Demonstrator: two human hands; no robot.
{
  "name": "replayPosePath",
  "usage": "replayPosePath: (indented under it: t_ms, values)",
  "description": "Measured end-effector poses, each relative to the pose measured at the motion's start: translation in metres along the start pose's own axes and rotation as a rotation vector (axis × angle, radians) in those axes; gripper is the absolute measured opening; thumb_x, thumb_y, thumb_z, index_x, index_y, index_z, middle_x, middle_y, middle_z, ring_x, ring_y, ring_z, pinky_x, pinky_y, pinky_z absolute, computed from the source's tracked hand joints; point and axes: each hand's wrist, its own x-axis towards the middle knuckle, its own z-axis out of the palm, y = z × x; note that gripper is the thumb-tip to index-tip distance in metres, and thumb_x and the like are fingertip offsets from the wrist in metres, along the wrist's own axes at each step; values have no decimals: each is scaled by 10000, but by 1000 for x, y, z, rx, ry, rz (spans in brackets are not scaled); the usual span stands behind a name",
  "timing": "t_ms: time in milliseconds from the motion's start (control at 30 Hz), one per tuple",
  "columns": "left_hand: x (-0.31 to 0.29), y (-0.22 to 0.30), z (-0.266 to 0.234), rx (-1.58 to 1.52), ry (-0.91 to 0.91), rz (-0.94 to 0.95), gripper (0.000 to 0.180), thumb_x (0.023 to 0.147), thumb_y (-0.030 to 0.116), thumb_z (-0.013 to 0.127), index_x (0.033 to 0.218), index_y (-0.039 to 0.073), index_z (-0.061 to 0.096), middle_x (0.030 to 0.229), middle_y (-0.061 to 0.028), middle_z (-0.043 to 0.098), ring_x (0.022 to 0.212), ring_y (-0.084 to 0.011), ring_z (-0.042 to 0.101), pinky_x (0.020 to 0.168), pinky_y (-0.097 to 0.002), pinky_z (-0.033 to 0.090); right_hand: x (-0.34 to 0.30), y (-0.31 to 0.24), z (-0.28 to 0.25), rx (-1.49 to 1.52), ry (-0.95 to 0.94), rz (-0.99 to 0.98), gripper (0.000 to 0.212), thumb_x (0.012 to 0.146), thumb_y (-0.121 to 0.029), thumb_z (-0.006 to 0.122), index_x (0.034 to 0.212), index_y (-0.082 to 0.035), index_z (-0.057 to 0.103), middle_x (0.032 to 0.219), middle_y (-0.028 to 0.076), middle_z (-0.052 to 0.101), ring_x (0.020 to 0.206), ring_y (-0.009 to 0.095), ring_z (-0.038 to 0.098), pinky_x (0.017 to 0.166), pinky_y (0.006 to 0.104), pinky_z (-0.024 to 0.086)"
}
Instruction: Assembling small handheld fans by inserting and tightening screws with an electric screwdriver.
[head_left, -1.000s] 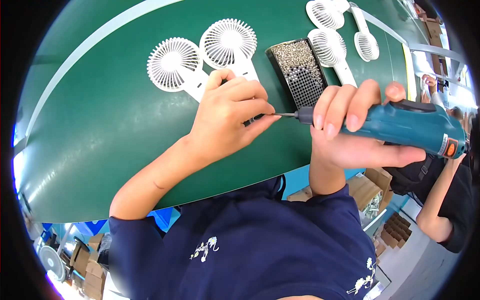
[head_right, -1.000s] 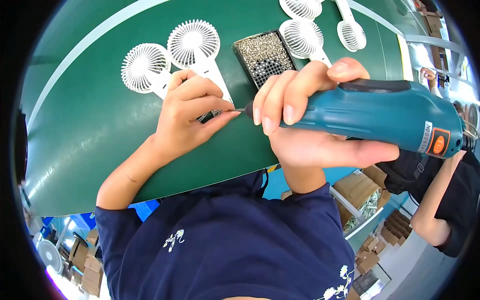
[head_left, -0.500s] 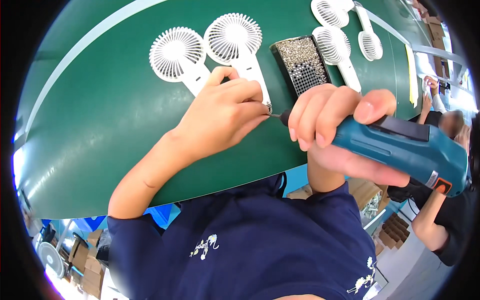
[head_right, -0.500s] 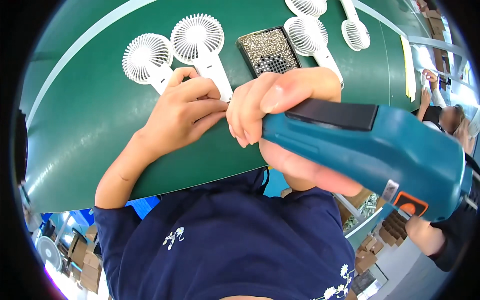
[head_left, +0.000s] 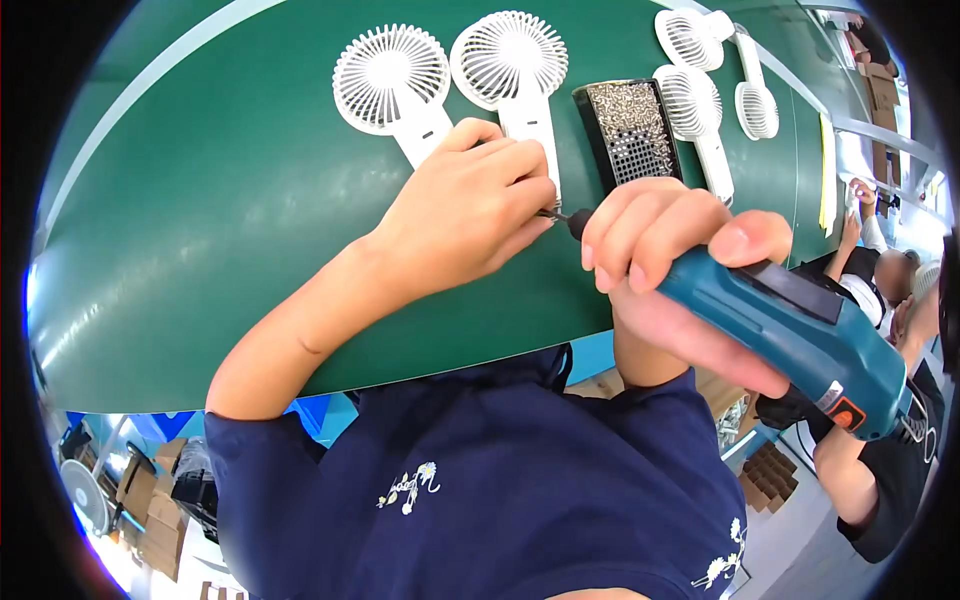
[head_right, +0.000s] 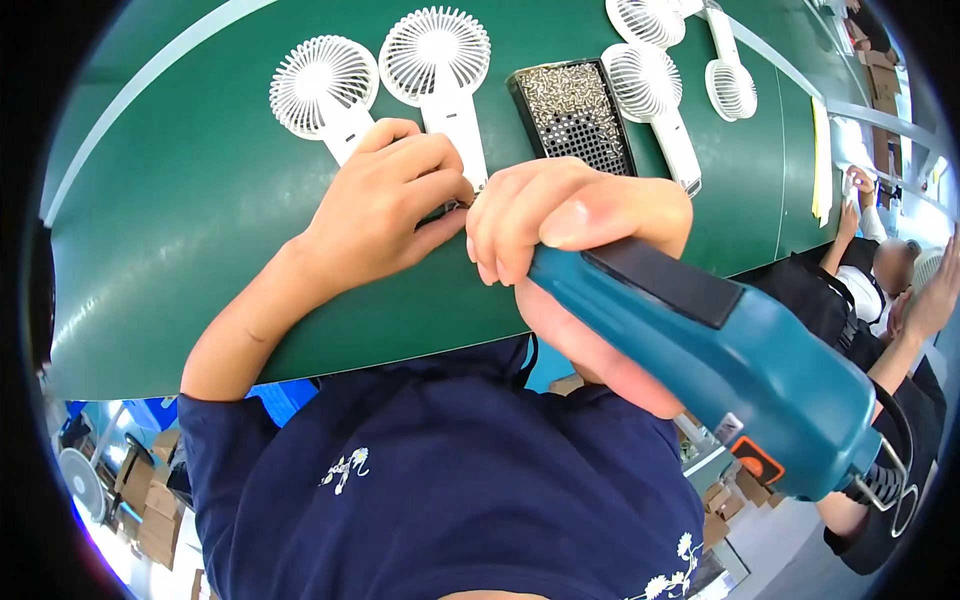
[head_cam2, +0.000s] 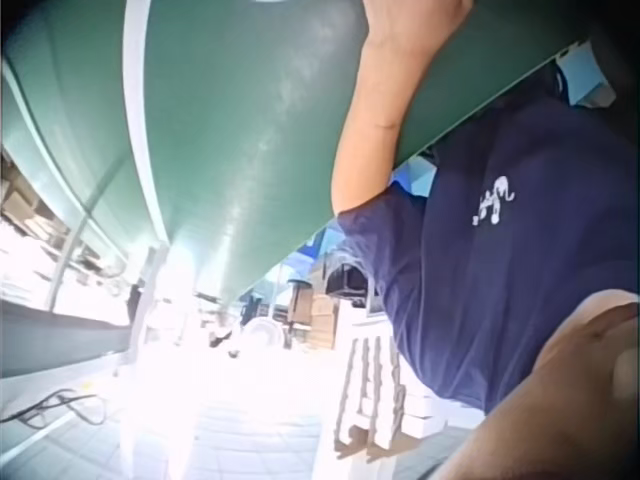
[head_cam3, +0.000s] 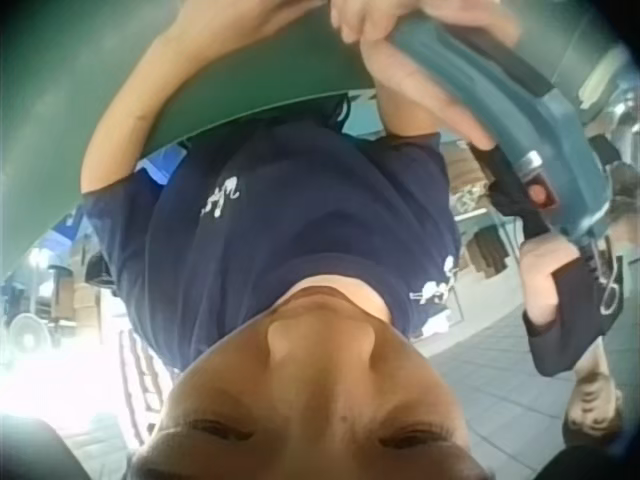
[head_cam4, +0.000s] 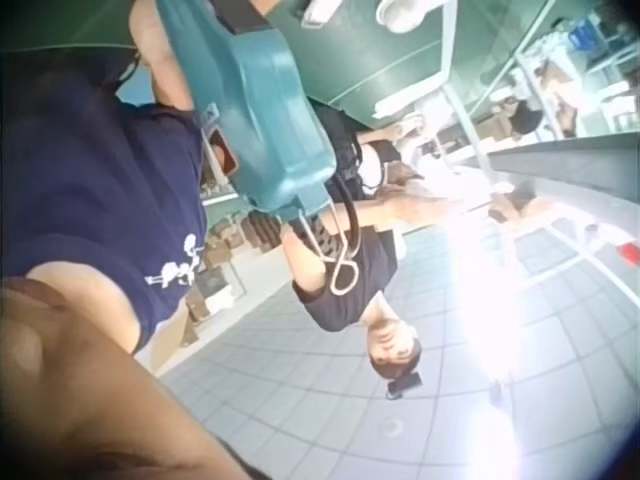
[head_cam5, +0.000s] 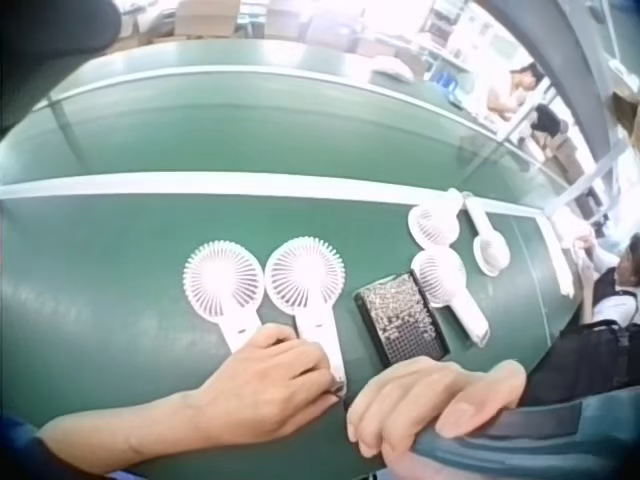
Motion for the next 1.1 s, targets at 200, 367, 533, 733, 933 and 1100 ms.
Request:
replayPosePath:
  t_ms: [200,367,533,733,933,1100]
  values:
    - [-1,1,-2,-1,3,1,196,758,145,767,845,76,605,854,-49,532,806,-220,585,859,-365,429,1,-1,5,-31,-17,-10,875,817,-824,533,1265,-79,430,738,78,557,517,217,581,497,358,511]
    - [-3,1,-2,10,12,-1,210,762,134,762,884,73,602,873,-55,532,816,-225,588,855,-369,429,4,-2,7,-25,-31,8,874,815,-821,541,1264,-79,433,735,79,556,516,219,580,504,361,511]
    - [-5,0,-1,0,-3,-3,230,763,127,762,914,69,599,896,-66,535,841,-231,590,864,-369,426,2,4,9,-36,-19,22,882,800,-833,541,1238,-75,438,730,85,555,514,225,576,505,363,509]
    - [-3,1,-3,-22,-4,-44,255,768,105,758,970,56,611,959,-75,547,891,-233,593,882,-372,424,7,6,7,-40,-140,36,895,778,-849,542,1204,-68,442,737,95,557,527,234,574,510,363,505]
    - [-1,3,-1,-18,3,-22,276,790,92,742,1044,39,649,959,-76,564,901,-238,586,855,-362,430,9,-14,13,-93,36,-97,843,824,-805,553,1233,-72,472,784,99,579,540,225,577,508,361,497]
    - [3,18,-1,15,3,-100,325,801,126,741,1100,36,649,983,-74,563,924,-252,566,840,-371,438,23,-42,-28,-153,331,-139,870,834,-865,420,1271,-123,542,728,72,559,487,203,505,441,358,400]
